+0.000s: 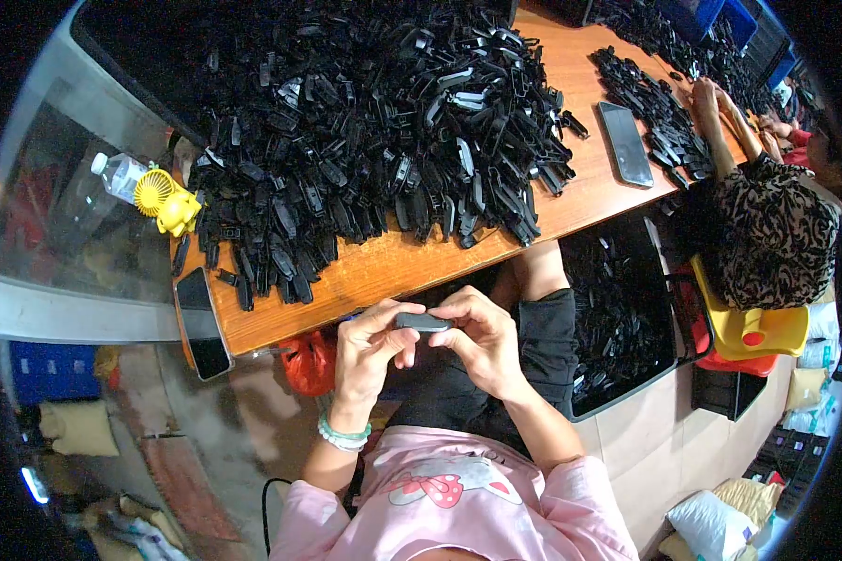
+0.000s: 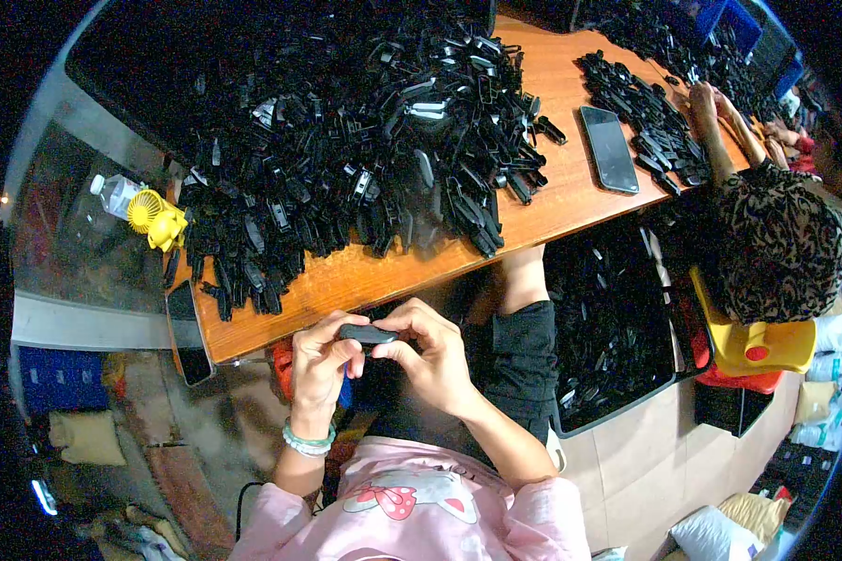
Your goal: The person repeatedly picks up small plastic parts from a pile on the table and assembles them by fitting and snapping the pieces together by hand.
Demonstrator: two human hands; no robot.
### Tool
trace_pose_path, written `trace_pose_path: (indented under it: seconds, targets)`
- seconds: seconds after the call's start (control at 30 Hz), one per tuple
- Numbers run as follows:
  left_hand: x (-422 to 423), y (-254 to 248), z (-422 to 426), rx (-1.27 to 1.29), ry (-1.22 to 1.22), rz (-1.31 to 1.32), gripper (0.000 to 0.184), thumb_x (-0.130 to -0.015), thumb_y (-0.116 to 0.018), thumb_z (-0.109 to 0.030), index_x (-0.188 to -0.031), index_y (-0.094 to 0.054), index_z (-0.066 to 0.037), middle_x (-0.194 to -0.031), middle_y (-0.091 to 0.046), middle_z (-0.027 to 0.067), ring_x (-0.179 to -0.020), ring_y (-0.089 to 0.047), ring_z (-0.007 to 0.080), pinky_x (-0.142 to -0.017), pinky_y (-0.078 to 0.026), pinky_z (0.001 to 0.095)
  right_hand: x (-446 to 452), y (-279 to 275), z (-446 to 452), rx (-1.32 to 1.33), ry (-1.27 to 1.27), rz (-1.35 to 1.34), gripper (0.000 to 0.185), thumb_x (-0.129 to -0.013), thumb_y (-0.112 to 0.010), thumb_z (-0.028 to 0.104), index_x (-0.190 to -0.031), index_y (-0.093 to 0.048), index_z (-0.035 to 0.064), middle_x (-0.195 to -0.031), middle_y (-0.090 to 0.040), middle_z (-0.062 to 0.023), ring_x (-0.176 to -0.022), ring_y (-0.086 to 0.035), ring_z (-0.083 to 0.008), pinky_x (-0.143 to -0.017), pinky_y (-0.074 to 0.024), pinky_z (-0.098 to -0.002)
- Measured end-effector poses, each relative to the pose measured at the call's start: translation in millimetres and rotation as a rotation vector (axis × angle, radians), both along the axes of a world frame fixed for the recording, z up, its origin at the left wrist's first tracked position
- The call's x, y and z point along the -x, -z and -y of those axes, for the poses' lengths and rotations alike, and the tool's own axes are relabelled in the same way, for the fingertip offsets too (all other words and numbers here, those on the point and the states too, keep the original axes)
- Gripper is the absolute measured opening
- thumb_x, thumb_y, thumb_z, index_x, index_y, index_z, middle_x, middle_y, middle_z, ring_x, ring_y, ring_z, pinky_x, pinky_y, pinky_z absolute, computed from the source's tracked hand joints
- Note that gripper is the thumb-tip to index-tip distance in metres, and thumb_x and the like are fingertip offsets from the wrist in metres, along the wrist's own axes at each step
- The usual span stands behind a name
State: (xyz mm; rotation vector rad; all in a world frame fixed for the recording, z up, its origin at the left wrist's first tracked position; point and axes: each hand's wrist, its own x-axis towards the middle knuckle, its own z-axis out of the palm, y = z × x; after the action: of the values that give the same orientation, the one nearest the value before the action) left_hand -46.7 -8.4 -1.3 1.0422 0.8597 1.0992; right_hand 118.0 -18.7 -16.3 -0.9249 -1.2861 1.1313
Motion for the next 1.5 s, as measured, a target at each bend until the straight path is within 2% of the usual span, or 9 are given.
trace_pose_path:
  seconds: [0.07, 0.2, 0.47, 0.53, 1.07, 1.13, 1.2, 1.33, 1.5]
  targets:
    - [-0.5, -1.1, -1.9, 0.026, 0.059, 0.083, 0.027, -0.083, -0.066, -0.007, -0.106, -0.062, 0.006, -0.086, -0.059, 0.0058, -0.06, -0.056, 0.0093, -0.049, -0.043, 0.0196, -4.4, -2.8, 2.9, -0.032, 0.008, 0.038, 0.024, -0.075, -0.071, 0.003, -0.095, -0.061, -0.0042, -0.09, -0.056, -0.008, -0.081, -0.057, -0.0149, -0.071, -0.0483, -0.0253]
    - [-6.6, -0.8, -24.9, -0.47, 0.04, -0.514, 0.02, -0.083, -0.065, -0.011, -0.096, -0.067, 0.003, -0.081, -0.063, 0.0096, -0.072, -0.06, 0.0162, -0.063, -0.046, 0.0258, -19.5, 4.1, -2.3, 0.128, -0.077, -0.094, 0.026, -0.075, -0.071, 0.004, -0.099, -0.062, -0.0027, -0.091, -0.056, -0.0075, -0.08, -0.057, -0.0143, -0.069, -0.0479, -0.0247]
    - [-43.6, 21.9, -74.7, -0.562, -0.376, -1.031, 0.017, -0.082, -0.065, -0.015, -0.086, -0.061, 0.001, -0.082, -0.058, 0.0145, -0.069, -0.06, 0.032, -0.06, -0.047, 0.0385, -32.3, 5.5, -45.9, -0.25, 0.437, 0.902, 0.023, -0.08, -0.061, 0.007, -0.102, -0.057, 0.0065, -0.087, -0.055, -0.0142, -0.072, -0.059, -0.0334, -0.06, -0.0494, -0.0393]
    - [-47.7, 26.3, -79.7, -0.609, -0.414, -1.037, 0.019, -0.078, -0.069, -0.012, -0.088, -0.062, 0.004, -0.076, -0.056, 0.0121, -0.062, -0.055, 0.0242, -0.059, -0.045, 0.0339, -28.7, 9.3, -53.5, -0.134, 0.502, 1.026, 0.024, -0.079, -0.064, 0.013, -0.1, -0.054, 0.0068, -0.084, -0.053, -0.0136, -0.072, -0.059, -0.0324, -0.059, -0.0492, -0.0398]
    - [-31.8, 18.1, -61.7, -0.628, -0.295, -1.024, 0.025, -0.083, -0.06, -0.006, -0.106, -0.053, -0.002, -0.087, -0.06, 0.0181, -0.075, -0.061, 0.0325, -0.066, -0.048, 0.0401, -8.5, 14.2, -35.8, -0.169, 0.368, 0.567, 0.023, -0.079, -0.064, 0.002, -0.1, -0.056, -0.0011, -0.087, -0.061, -0.0192, -0.074, -0.061, -0.0368, -0.062, -0.0495, -0.039]
    - [-23.6, 13.2, -57.2, -0.469, -0.242, -0.957, 0.019, -0.085, -0.054, -0.004, -0.103, -0.051, -0.002, -0.09, -0.062, 0.0198, -0.084, -0.061, 0.0376, -0.071, -0.048, 0.0418, -8.2, 18.9, -37.6, -0.099, 0.311, 0.442, 0.019, -0.085, -0.059, 0.001, -0.104, -0.058, -0.0018, -0.083, -0.063, -0.0118, -0.059, -0.057, -0.0134, -0.053, -0.0456, -0.0247]
    - [-10.5, 17.4, -57.2, -0.385, -0.177, -0.843, 0.012, -0.087, -0.053, -0.003, -0.099, -0.054, -0.002, -0.088, -0.062, 0.0197, -0.084, -0.061, 0.0366, -0.071, -0.048, 0.0393, -6.1, 9.9, -38.4, 0.029, 0.253, 0.385, 0.018, -0.086, -0.058, 0.002, -0.103, -0.058, -0.0022, -0.079, -0.062, -0.0148, -0.063, -0.06, -0.0205, -0.057, -0.0471, -0.0285]
    - [-1.7, 7.1, -54.7, 0.013, -0.173, -0.445, 0.006, -0.09, -0.053, -0.002, -0.094, -0.057, 0.0, -0.081, -0.058, 0.0023, -0.068, -0.052, 0.0029, -0.058, -0.043, 0.0186, -0.6, 13.7, -42.6, 0.078, 0.247, 0.299, 0.017, -0.087, -0.056, 0.003, -0.103, -0.059, -0.0026, -0.068, -0.06, -0.0129, -0.062, -0.061, -0.0207, -0.059, -0.0477, -0.0308]
    - [2.9, 8.8, -39.3, -0.093, -0.244, -0.339, 0.014, -0.087, -0.056, 0.001, -0.101, -0.058, 0.002, -0.085, -0.057, 0.0, -0.069, -0.05, 0.0007, -0.058, -0.042, 0.0157, -1.2, 10.1, -42.9, 0.27, 0.138, 0.046, 0.025, -0.088, -0.056, 0.003, -0.113, -0.056, -0.0007, -0.076, -0.06, -0.0055, -0.073, -0.06, -0.0149, -0.069, -0.0479, -0.0266]
